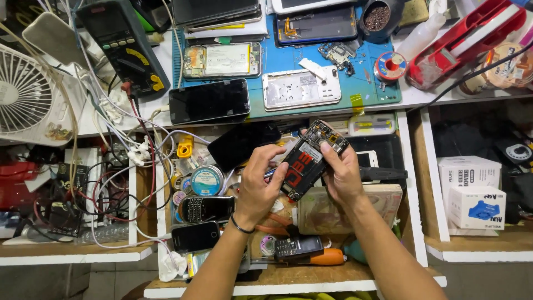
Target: Inspecting and preparing mobile phone components for repair on a cluttered workbench, including applying a substance with a syringe.
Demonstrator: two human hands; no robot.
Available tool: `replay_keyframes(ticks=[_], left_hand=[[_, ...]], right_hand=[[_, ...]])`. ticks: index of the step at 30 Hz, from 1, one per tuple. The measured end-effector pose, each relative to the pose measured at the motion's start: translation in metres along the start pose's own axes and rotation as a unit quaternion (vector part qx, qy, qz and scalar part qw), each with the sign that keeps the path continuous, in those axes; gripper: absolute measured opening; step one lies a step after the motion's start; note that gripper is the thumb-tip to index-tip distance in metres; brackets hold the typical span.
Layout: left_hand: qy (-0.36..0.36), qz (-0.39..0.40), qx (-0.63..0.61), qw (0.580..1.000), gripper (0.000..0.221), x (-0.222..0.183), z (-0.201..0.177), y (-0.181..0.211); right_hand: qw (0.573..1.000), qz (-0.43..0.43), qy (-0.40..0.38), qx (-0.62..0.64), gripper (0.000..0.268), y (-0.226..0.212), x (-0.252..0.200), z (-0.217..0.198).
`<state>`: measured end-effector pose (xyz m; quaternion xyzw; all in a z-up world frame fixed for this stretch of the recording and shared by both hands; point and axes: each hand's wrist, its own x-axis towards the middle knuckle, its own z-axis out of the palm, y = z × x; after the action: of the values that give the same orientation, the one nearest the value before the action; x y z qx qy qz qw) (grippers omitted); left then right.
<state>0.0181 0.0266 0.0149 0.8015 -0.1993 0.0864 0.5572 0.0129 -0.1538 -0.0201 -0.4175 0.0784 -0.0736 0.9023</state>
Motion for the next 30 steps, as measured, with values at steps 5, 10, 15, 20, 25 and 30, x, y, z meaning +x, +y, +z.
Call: replay_keyframes(ticks=[5,10,15,20,25,30], left_hand=[[0.029,0.056,0.027,0.998,0.022,-0.001,0.007,0.004],[0.064,0.103,0.048,0.991,0.02,0.009,0.024,0.016],[0.054,0.173,0.132,0.975,0.026,0.029,0.057,0.043],[0.042,0.154,0.148,0.976,0.023,0.055,0.088,0.053],[0.022,0.13,0.158,0.979,0.016,0.064,0.103,0.061],[0.006,0.094,0.148,0.985,0.015,0.059,0.11,0.062]], right_hand=[[1.0,-0.017,0.012,0.008,0.034,0.008,0.001,-0.01],[0.996,-0.078,0.047,0.012,0.036,0.045,0.01,-0.056],[0.978,-0.167,0.118,-0.037,0.035,0.092,0.012,-0.134],[0.966,-0.199,0.152,-0.071,0.028,0.063,0.019,-0.106],[0.963,-0.208,0.155,-0.076,0.03,0.057,0.027,-0.103],[0.949,-0.226,0.182,-0.125,0.029,0.034,0.02,-0.068]])
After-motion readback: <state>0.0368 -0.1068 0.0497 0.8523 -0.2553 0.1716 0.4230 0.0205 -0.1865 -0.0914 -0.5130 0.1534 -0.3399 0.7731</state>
